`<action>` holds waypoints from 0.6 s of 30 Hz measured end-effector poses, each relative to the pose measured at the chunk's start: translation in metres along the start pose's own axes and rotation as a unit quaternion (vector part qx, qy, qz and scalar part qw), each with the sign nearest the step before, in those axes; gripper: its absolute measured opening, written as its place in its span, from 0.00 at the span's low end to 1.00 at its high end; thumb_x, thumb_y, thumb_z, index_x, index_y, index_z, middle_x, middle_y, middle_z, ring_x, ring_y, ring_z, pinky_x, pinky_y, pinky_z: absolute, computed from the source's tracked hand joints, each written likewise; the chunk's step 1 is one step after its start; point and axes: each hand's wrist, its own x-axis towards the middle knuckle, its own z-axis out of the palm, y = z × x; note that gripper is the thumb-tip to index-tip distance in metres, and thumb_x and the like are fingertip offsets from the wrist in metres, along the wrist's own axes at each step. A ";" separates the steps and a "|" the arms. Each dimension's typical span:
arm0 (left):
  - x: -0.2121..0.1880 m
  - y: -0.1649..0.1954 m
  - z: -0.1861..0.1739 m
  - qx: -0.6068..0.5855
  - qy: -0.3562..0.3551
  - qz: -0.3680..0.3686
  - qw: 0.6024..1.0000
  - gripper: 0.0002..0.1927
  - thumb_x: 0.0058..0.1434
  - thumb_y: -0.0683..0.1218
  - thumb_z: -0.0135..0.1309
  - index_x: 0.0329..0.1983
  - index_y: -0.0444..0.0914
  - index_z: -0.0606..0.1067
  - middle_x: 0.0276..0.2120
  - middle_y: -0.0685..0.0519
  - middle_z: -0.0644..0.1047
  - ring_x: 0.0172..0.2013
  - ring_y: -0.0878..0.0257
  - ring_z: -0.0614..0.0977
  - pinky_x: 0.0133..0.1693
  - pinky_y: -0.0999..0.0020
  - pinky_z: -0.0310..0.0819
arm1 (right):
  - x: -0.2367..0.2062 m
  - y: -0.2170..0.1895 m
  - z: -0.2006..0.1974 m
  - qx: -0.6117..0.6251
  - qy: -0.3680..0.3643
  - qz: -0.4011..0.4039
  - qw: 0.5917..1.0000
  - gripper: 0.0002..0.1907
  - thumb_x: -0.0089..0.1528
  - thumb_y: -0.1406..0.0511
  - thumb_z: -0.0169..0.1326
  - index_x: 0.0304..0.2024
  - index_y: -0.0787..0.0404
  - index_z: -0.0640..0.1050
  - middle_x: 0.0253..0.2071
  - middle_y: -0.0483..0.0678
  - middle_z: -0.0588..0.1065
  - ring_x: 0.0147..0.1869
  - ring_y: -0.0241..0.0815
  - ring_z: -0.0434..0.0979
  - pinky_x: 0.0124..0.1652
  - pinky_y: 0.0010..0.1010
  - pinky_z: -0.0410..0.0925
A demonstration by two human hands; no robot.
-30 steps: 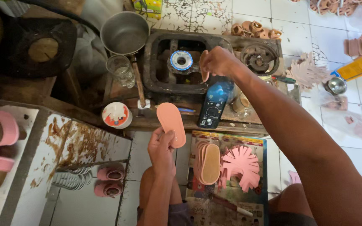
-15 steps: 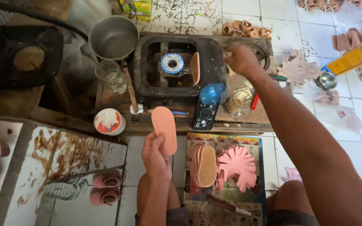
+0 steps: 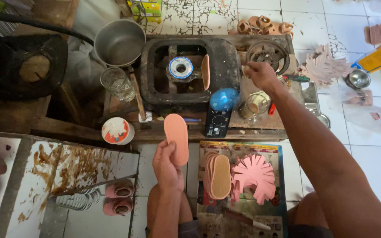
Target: The person sits on the floor assembling a pink foam sandal on a wooden shoe last. They pull the cut strap pieces over the last, press and shape them by hand, tap the edges with a hammer, heat a sole piece over a small burner, and press the sole onto the lasted upper.
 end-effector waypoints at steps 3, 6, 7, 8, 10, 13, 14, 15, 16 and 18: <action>-0.001 -0.002 0.002 -0.003 0.002 -0.001 1.000 0.10 0.66 0.41 0.52 0.48 0.32 0.75 0.40 0.54 0.79 0.41 0.68 0.80 0.43 0.73 0.75 | 0.001 0.004 0.001 -0.036 -0.006 -0.013 0.999 0.15 0.66 0.62 0.57 0.52 0.64 0.80 0.32 0.55 0.79 0.35 0.43 0.77 0.39 0.35 0.69; -0.001 -0.002 0.003 -0.009 0.001 -0.004 1.000 0.10 0.65 0.41 0.52 0.48 0.32 0.75 0.40 0.54 0.79 0.41 0.68 0.81 0.44 0.73 0.75 | 0.003 0.010 0.002 -0.001 -0.019 -0.010 1.000 0.15 0.68 0.63 0.55 0.52 0.65 0.80 0.33 0.53 0.80 0.37 0.38 0.78 0.40 0.32 0.70; -0.001 -0.002 0.004 -0.008 0.002 -0.006 1.000 0.10 0.65 0.41 0.52 0.48 0.32 0.75 0.41 0.54 0.79 0.41 0.68 0.81 0.44 0.73 0.75 | 0.004 0.011 0.003 0.007 -0.016 -0.005 1.000 0.16 0.67 0.63 0.55 0.53 0.65 0.79 0.33 0.53 0.80 0.37 0.38 0.78 0.40 0.32 0.70; -0.001 -0.002 0.004 -0.007 0.005 -0.009 1.000 0.10 0.65 0.41 0.52 0.48 0.33 0.75 0.41 0.54 0.79 0.41 0.68 0.81 0.44 0.73 0.76 | 0.005 0.012 0.004 0.015 -0.013 0.000 1.000 0.17 0.66 0.63 0.56 0.55 0.65 0.79 0.33 0.53 0.80 0.37 0.37 0.78 0.40 0.31 0.70; -0.001 -0.001 0.005 -0.005 0.008 -0.015 1.000 0.11 0.64 0.41 0.52 0.48 0.33 0.75 0.41 0.54 0.79 0.41 0.67 0.81 0.43 0.73 0.76 | 0.005 0.012 0.004 0.024 -0.007 0.006 1.000 0.19 0.66 0.63 0.56 0.57 0.65 0.78 0.33 0.53 0.80 0.36 0.37 0.79 0.39 0.30 0.70; -0.002 0.001 0.006 -0.001 0.001 -0.013 1.000 0.11 0.65 0.41 0.52 0.49 0.32 0.75 0.40 0.52 0.79 0.40 0.67 0.81 0.42 0.72 0.76 | 0.006 0.012 0.004 0.032 -0.006 0.014 0.999 0.20 0.65 0.64 0.57 0.57 0.66 0.78 0.33 0.53 0.80 0.36 0.36 0.79 0.39 0.30 0.70; -0.002 0.002 0.007 0.001 0.003 -0.014 1.000 0.11 0.65 0.41 0.52 0.49 0.32 0.75 0.40 0.52 0.79 0.40 0.66 0.81 0.42 0.72 0.76 | 0.006 0.012 0.004 0.036 -0.007 0.016 0.999 0.20 0.65 0.64 0.57 0.58 0.66 0.78 0.34 0.52 0.81 0.36 0.36 0.79 0.39 0.29 0.70; -0.003 0.002 0.007 0.003 0.004 -0.015 1.000 0.11 0.65 0.41 0.52 0.49 0.32 0.75 0.40 0.52 0.79 0.40 0.66 0.81 0.42 0.72 0.76 | 0.005 0.011 0.004 0.041 -0.009 0.019 0.999 0.20 0.65 0.64 0.57 0.58 0.67 0.78 0.34 0.52 0.81 0.37 0.35 0.79 0.39 0.29 0.70; -0.003 0.002 0.008 0.005 0.005 -0.018 1.000 0.11 0.65 0.41 0.52 0.49 0.32 0.75 0.40 0.52 0.79 0.40 0.66 0.81 0.42 0.72 0.76 | 0.005 0.011 0.004 0.041 -0.012 0.037 0.998 0.20 0.65 0.64 0.57 0.58 0.65 0.77 0.34 0.51 0.81 0.36 0.36 0.79 0.38 0.29 0.70; -0.004 0.002 0.008 0.007 0.011 -0.017 1.000 0.11 0.65 0.41 0.52 0.49 0.32 0.75 0.40 0.52 0.79 0.40 0.66 0.81 0.42 0.72 0.76 | 0.005 0.010 0.003 0.041 -0.016 0.072 0.996 0.21 0.65 0.63 0.57 0.59 0.63 0.77 0.35 0.50 0.81 0.35 0.36 0.77 0.37 0.30 0.69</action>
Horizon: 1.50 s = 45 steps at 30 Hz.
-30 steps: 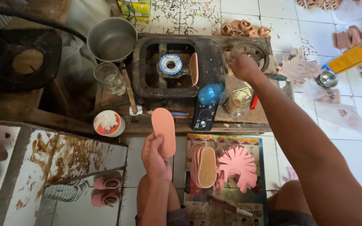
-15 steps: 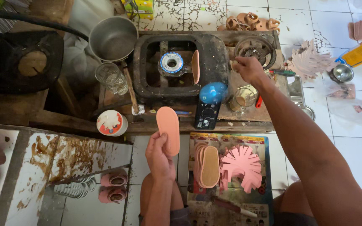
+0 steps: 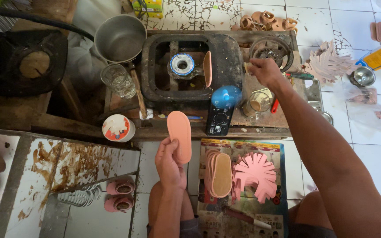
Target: The person sits on the floor assembling a pink foam sandal on a wooden shoe last. They pull the cut strap pieces over the last, press and shape them by hand, tap the edges with a hammer, heat a sole piece over a small burner, and press the sole onto the lasted upper.
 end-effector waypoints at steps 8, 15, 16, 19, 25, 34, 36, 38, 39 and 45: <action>0.000 -0.002 0.000 -0.008 -0.005 0.003 1.000 0.11 0.65 0.40 0.52 0.49 0.32 0.75 0.40 0.52 0.79 0.41 0.67 0.81 0.43 0.72 0.76 | 0.002 0.002 0.000 -0.007 -0.008 -0.034 0.999 0.20 0.66 0.64 0.57 0.59 0.64 0.78 0.36 0.51 0.81 0.39 0.35 0.80 0.41 0.29 0.70; -0.001 -0.001 0.001 -0.006 -0.007 0.006 1.000 0.11 0.65 0.41 0.52 0.49 0.32 0.75 0.41 0.52 0.79 0.41 0.66 0.81 0.44 0.72 0.76 | 0.000 0.006 0.000 0.006 0.003 -0.077 0.997 0.21 0.64 0.65 0.57 0.60 0.65 0.77 0.37 0.52 0.81 0.40 0.36 0.80 0.42 0.29 0.71; -0.001 -0.001 0.001 -0.006 -0.007 0.007 1.000 0.11 0.66 0.41 0.52 0.49 0.32 0.75 0.41 0.52 0.79 0.41 0.66 0.81 0.44 0.71 0.76 | -0.001 0.007 0.000 0.002 0.004 -0.074 0.997 0.22 0.64 0.65 0.57 0.60 0.65 0.77 0.37 0.52 0.81 0.40 0.36 0.80 0.42 0.29 0.71; -0.001 0.000 0.002 0.000 -0.002 0.003 1.000 0.11 0.65 0.41 0.51 0.49 0.32 0.75 0.41 0.52 0.79 0.41 0.66 0.81 0.44 0.72 0.77 | -0.001 0.008 0.001 -0.009 0.009 -0.070 0.997 0.22 0.64 0.65 0.57 0.60 0.64 0.77 0.38 0.52 0.81 0.40 0.36 0.79 0.42 0.29 0.70; 0.001 -0.003 -0.003 -0.010 0.001 -0.004 1.000 0.11 0.64 0.40 0.51 0.49 0.32 0.74 0.40 0.53 0.80 0.41 0.67 0.81 0.44 0.72 0.76 | 0.000 0.009 0.001 -0.028 0.010 -0.072 0.997 0.23 0.64 0.65 0.59 0.61 0.63 0.77 0.37 0.53 0.81 0.38 0.36 0.76 0.41 0.30 0.70; 0.003 -0.008 -0.006 -0.006 -0.016 0.011 1.000 0.11 0.66 0.40 0.52 0.50 0.31 0.75 0.38 0.53 0.78 0.38 0.68 0.79 0.42 0.73 0.75 | 0.000 0.011 0.000 -0.012 0.009 -0.070 0.997 0.23 0.64 0.65 0.59 0.61 0.63 0.77 0.41 0.52 0.82 0.41 0.35 0.78 0.44 0.29 0.70; 0.002 -0.006 -0.003 -0.005 -0.011 0.005 1.000 0.11 0.65 0.40 0.51 0.49 0.31 0.75 0.39 0.53 0.79 0.39 0.68 0.80 0.42 0.73 0.75 | -0.001 0.011 0.000 -0.008 0.014 -0.062 0.998 0.23 0.63 0.64 0.59 0.61 0.63 0.77 0.43 0.53 0.82 0.43 0.35 0.79 0.45 0.28 0.70; 0.000 -0.004 -0.001 -0.005 -0.007 0.003 1.000 0.11 0.65 0.41 0.51 0.49 0.31 0.75 0.39 0.53 0.79 0.39 0.67 0.80 0.42 0.73 0.75 | -0.001 0.011 0.000 -0.016 0.015 -0.068 0.997 0.24 0.63 0.65 0.60 0.61 0.63 0.77 0.43 0.54 0.82 0.43 0.36 0.78 0.45 0.29 0.70; 0.000 -0.003 0.001 -0.005 -0.006 0.002 1.000 0.11 0.65 0.41 0.51 0.49 0.31 0.75 0.39 0.53 0.79 0.39 0.67 0.80 0.42 0.73 0.75 | -0.002 0.011 -0.001 -0.020 0.016 -0.070 0.997 0.24 0.63 0.65 0.60 0.62 0.63 0.77 0.44 0.54 0.82 0.43 0.37 0.78 0.46 0.29 0.70; -0.003 0.002 0.006 -0.002 -0.007 0.005 1.000 0.12 0.65 0.41 0.51 0.49 0.31 0.75 0.41 0.52 0.79 0.40 0.67 0.81 0.43 0.72 0.76 | -0.004 0.011 0.000 -0.013 0.023 -0.069 0.997 0.24 0.64 0.63 0.59 0.62 0.62 0.76 0.44 0.53 0.82 0.43 0.37 0.79 0.46 0.29 0.70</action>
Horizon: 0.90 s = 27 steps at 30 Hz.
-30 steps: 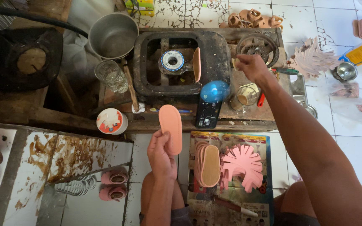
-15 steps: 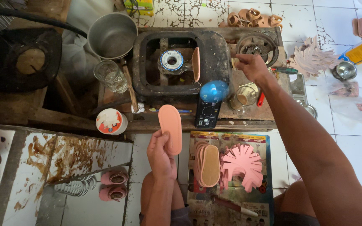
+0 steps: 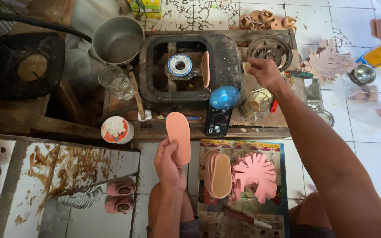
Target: The person sits on the floor assembling a pink foam sandal on a wooden shoe last. They pull the cut strap pieces over the last, press and shape them by hand, tap the edges with a hammer, heat a sole piece over a small burner, and press the sole onto the lasted upper.
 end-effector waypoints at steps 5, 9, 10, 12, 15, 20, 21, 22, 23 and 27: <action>0.003 -0.003 -0.002 -0.008 -0.003 0.002 1.000 0.13 0.65 0.41 0.52 0.50 0.31 0.76 0.40 0.52 0.79 0.40 0.67 0.80 0.43 0.73 0.75 | -0.005 -0.003 0.001 0.024 0.011 0.020 0.999 0.25 0.67 0.59 0.58 0.63 0.65 0.74 0.41 0.55 0.80 0.42 0.39 0.76 0.43 0.32 0.69; 0.011 -0.015 -0.010 -0.004 0.009 0.021 1.000 0.12 0.63 0.41 0.53 0.48 0.33 0.76 0.40 0.54 0.79 0.41 0.68 0.80 0.43 0.74 0.74 | -0.032 -0.003 -0.007 0.064 0.140 -0.076 0.985 0.27 0.71 0.59 0.58 0.65 0.70 0.70 0.46 0.53 0.80 0.48 0.35 0.79 0.47 0.29 0.71; 0.014 -0.018 -0.013 0.001 0.015 0.025 1.000 0.11 0.63 0.41 0.53 0.47 0.34 0.76 0.39 0.55 0.79 0.41 0.69 0.80 0.44 0.75 0.74 | -0.045 -0.004 -0.010 0.096 0.167 -0.078 0.978 0.26 0.70 0.60 0.58 0.65 0.70 0.71 0.45 0.53 0.80 0.46 0.34 0.77 0.45 0.29 0.70; 0.018 -0.026 -0.019 0.028 0.034 0.039 0.998 0.09 0.65 0.41 0.56 0.47 0.33 0.76 0.35 0.56 0.73 0.32 0.69 0.70 0.32 0.73 0.60 | -0.088 -0.002 -0.014 0.156 0.214 -0.076 0.961 0.25 0.70 0.60 0.57 0.63 0.70 0.73 0.43 0.52 0.78 0.42 0.33 0.74 0.42 0.28 0.70; 0.019 -0.035 -0.024 0.026 0.028 0.045 0.998 0.06 0.65 0.41 0.57 0.44 0.36 0.77 0.29 0.58 0.69 0.25 0.71 0.65 0.24 0.75 0.54 | -0.176 0.002 -0.025 0.084 0.192 -0.018 0.978 0.16 0.76 0.61 0.56 0.46 0.72 0.77 0.32 0.55 0.76 0.34 0.37 0.69 0.37 0.30 0.63; -0.018 -0.022 -0.021 0.056 0.007 0.094 0.994 0.09 0.62 0.41 0.58 0.45 0.35 0.77 0.34 0.59 0.77 0.32 0.73 0.75 0.35 0.77 0.70 | -0.319 -0.005 -0.018 0.090 0.220 0.072 0.969 0.14 0.70 0.63 0.55 0.50 0.68 0.79 0.39 0.49 0.80 0.42 0.34 0.77 0.44 0.27 0.70; -0.035 -0.014 -0.023 0.099 0.016 0.098 0.990 0.10 0.62 0.42 0.58 0.46 0.36 0.78 0.33 0.59 0.76 0.30 0.73 0.72 0.32 0.76 0.65 | -0.342 -0.009 -0.016 0.079 0.200 0.099 0.972 0.14 0.70 0.63 0.54 0.50 0.67 0.80 0.38 0.49 0.81 0.41 0.35 0.78 0.43 0.27 0.71; -0.056 -0.004 -0.026 0.142 0.027 0.102 0.984 0.11 0.62 0.43 0.59 0.47 0.36 0.78 0.33 0.59 0.75 0.28 0.73 0.69 0.29 0.75 0.61 | -0.363 -0.014 -0.011 0.144 0.185 0.114 0.965 0.15 0.69 0.63 0.55 0.54 0.67 0.79 0.39 0.49 0.80 0.41 0.35 0.77 0.43 0.27 0.70; -0.079 0.006 -0.033 0.187 0.008 0.111 0.976 0.12 0.63 0.43 0.58 0.48 0.36 0.77 0.35 0.59 0.77 0.31 0.72 0.73 0.32 0.74 0.65 | -0.379 -0.018 -0.006 0.207 0.167 0.129 0.955 0.18 0.68 0.63 0.55 0.58 0.66 0.78 0.39 0.49 0.80 0.42 0.34 0.76 0.42 0.28 0.69; -0.187 0.044 -0.080 0.487 -0.009 0.119 0.865 0.14 0.60 0.46 0.59 0.47 0.35 0.79 0.36 0.50 0.84 0.36 0.67 0.82 0.38 0.67 0.77 | -0.431 -0.036 0.012 0.188 0.075 0.224 0.953 0.19 0.66 0.63 0.52 0.57 0.63 0.78 0.39 0.49 0.81 0.41 0.36 0.81 0.41 0.29 0.71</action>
